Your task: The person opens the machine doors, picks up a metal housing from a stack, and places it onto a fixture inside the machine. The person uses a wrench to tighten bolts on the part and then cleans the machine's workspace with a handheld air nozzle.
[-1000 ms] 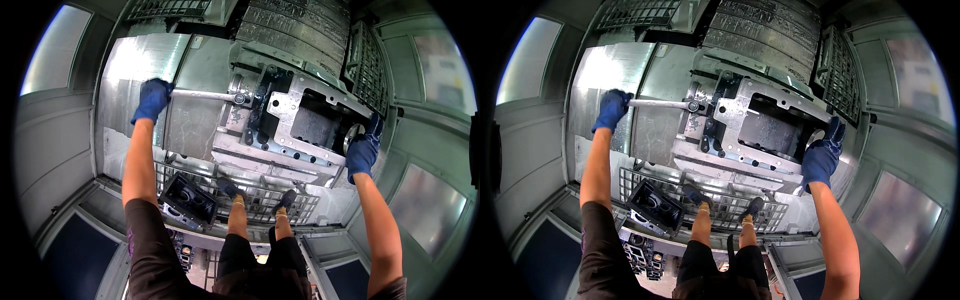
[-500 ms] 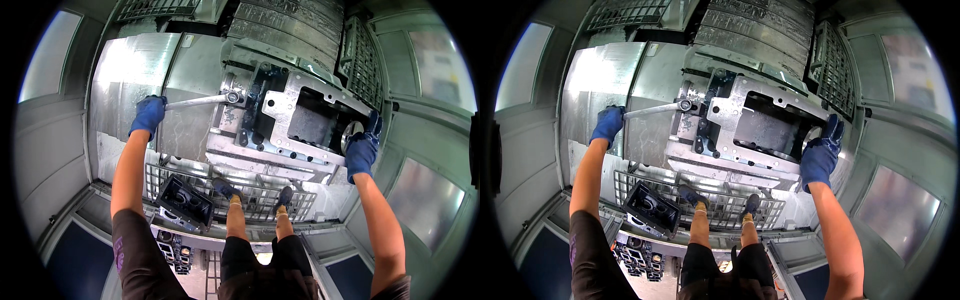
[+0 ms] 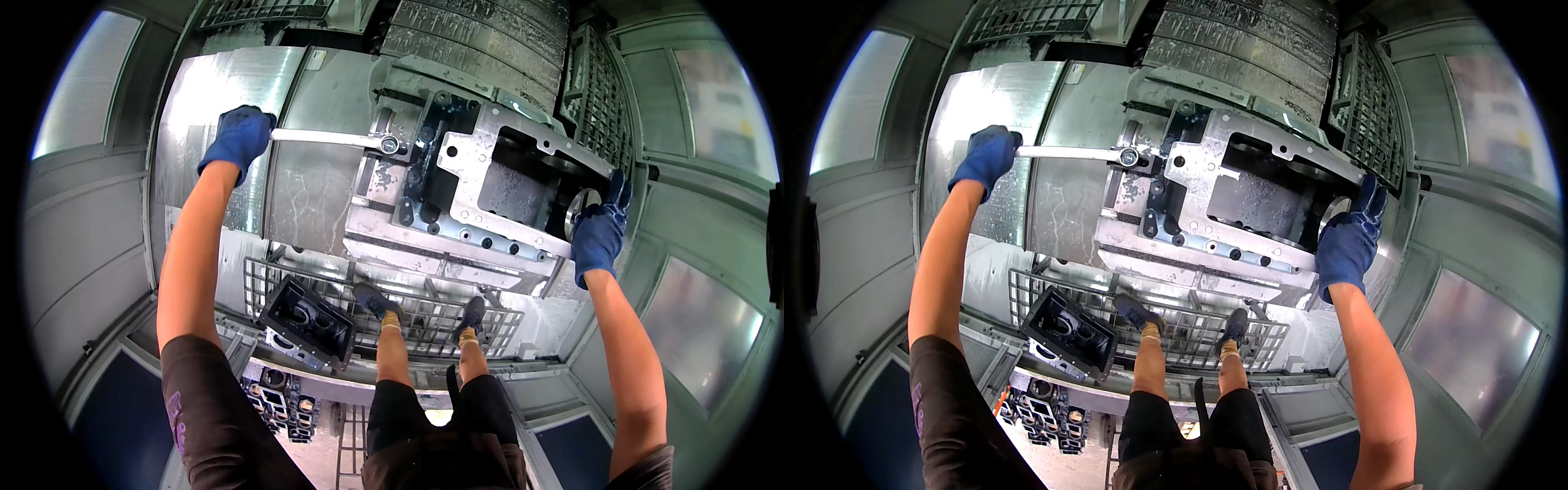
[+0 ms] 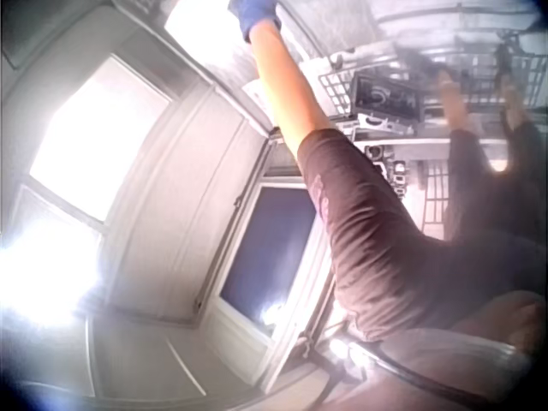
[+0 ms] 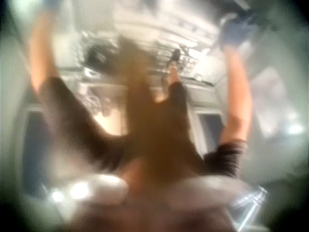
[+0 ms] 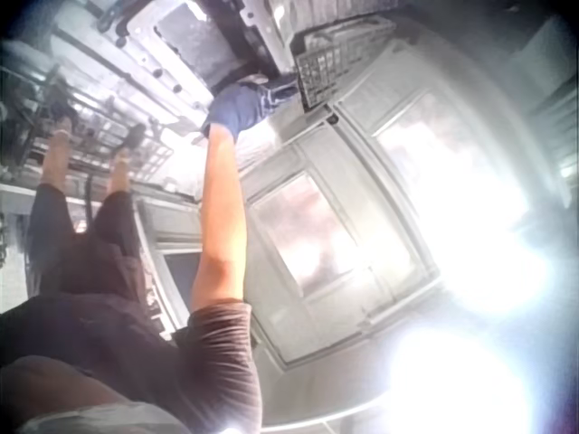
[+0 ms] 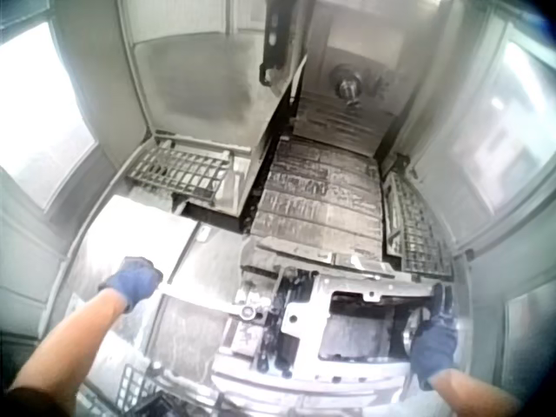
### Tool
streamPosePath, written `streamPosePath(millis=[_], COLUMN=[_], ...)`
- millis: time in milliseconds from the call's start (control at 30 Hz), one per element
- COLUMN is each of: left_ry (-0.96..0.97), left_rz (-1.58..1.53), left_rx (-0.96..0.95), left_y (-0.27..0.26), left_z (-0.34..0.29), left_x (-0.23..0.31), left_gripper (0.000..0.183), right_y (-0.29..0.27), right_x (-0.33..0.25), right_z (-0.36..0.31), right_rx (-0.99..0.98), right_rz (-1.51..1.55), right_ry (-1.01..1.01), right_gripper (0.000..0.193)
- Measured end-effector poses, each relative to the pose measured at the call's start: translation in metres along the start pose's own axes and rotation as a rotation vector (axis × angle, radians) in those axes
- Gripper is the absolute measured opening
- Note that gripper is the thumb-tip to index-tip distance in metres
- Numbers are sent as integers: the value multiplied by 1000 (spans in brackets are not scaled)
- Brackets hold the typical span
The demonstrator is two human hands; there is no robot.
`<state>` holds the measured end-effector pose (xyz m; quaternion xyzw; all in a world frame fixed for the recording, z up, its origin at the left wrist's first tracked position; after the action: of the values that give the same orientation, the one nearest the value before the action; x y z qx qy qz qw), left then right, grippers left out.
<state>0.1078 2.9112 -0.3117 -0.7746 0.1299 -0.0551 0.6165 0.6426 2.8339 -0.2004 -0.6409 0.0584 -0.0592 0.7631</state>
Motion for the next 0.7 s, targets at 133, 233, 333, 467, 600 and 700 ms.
streamPosePath(millis=[133,233,333,467,600,700], left_ry=[-59,-123,-140,-263,-372,-443], left_rz=[19,19,5,-61,-139,-337], left_rx=[-120,-187,-290,-251,-258,-315], left_y=[13,31,42,58,56,93], left_z=[-2,-15,-16,-21,-44,-91], left_x=[6,11,13,8,23,48], left_gripper=[17,19,20,25,33,36], right_y=[-2,1,1,5,6,6], right_x=[-2,3,5,3,7,10], right_z=[0,-3,-3,2,-1,-3], right_rx=[9,12,-1,14,1,40], right_rz=[109,55,32,76,99,103], right_ry=[61,17,28,47,65,41], right_gripper=[54,55,66,67,64,60])
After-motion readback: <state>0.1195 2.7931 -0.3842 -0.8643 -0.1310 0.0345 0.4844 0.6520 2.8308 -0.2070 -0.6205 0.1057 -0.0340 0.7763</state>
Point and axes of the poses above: each hand's wrist, its own z-axis towards the middle knuckle, its own y-axis out of the palm, x = y × z, the point moved 4 cm from there along z, towards the middle knuckle, and after that the axes turned 1 degree about -y, right-handed, at the moved point
